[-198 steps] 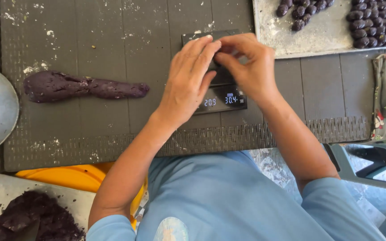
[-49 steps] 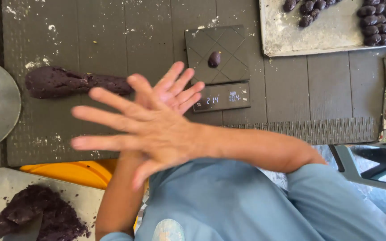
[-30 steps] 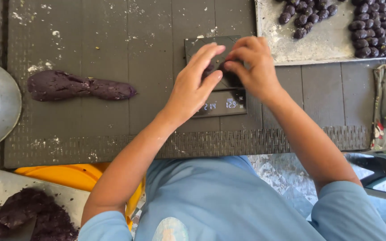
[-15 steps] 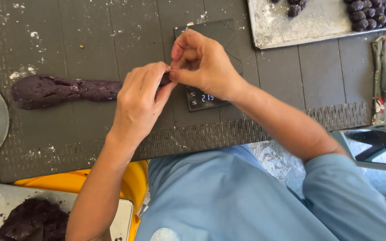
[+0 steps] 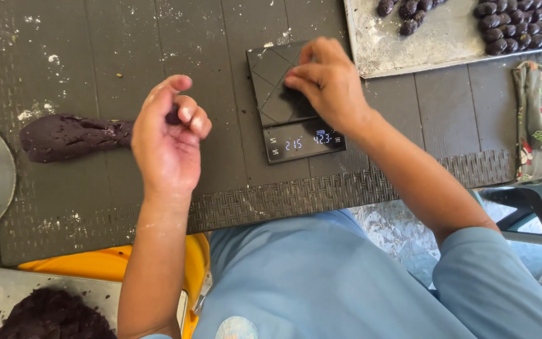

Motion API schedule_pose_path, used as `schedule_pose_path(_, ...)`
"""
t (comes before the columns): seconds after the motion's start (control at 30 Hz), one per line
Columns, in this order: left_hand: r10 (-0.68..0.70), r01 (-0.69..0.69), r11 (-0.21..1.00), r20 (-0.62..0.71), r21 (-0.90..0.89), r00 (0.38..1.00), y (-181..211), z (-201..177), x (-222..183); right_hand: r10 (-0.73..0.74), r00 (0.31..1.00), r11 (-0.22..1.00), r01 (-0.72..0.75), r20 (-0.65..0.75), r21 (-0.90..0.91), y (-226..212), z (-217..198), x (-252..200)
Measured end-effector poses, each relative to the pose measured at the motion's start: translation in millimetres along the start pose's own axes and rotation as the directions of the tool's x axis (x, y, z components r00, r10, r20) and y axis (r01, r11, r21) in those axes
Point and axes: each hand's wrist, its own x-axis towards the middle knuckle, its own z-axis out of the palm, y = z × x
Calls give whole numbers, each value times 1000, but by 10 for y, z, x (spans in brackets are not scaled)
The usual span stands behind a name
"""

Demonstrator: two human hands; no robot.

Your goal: Pinching off pieces of purple dough, rolling them into balls between palms, and weighing them on a digital scale.

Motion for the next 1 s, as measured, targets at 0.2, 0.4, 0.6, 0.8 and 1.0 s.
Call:
schedule_pose_path(0.2, -259, 463, 749, 434, -474, 863, -380, -13, -136, -22, 997, 985, 8, -79, -171, -1045, 319, 369)
schedule_pose_path(0.4, 199, -152, 979, 451, -138, 870, -707, -115, -464, -257, 854, 936, 336, 453, -104, -1511, 402, 229)
schedule_pose_path(0.6, 148, 145, 792, 417, -593, 897, -760, -170, -468, -514, 559, 844, 467, 651, 265, -1501, 234, 149)
schedule_pose_path(0.8, -352, 358, 920, 63, -162, 934, -438, 332, -311, -156, 983, 806, 181, 92, -563, -53, -14, -68)
schedule_pose_path(1.0, 1, -138, 915, 341, 380, 940, -480, 699, -75, -4, 996, 992, -7, -90, -123, -117, -294, -19)
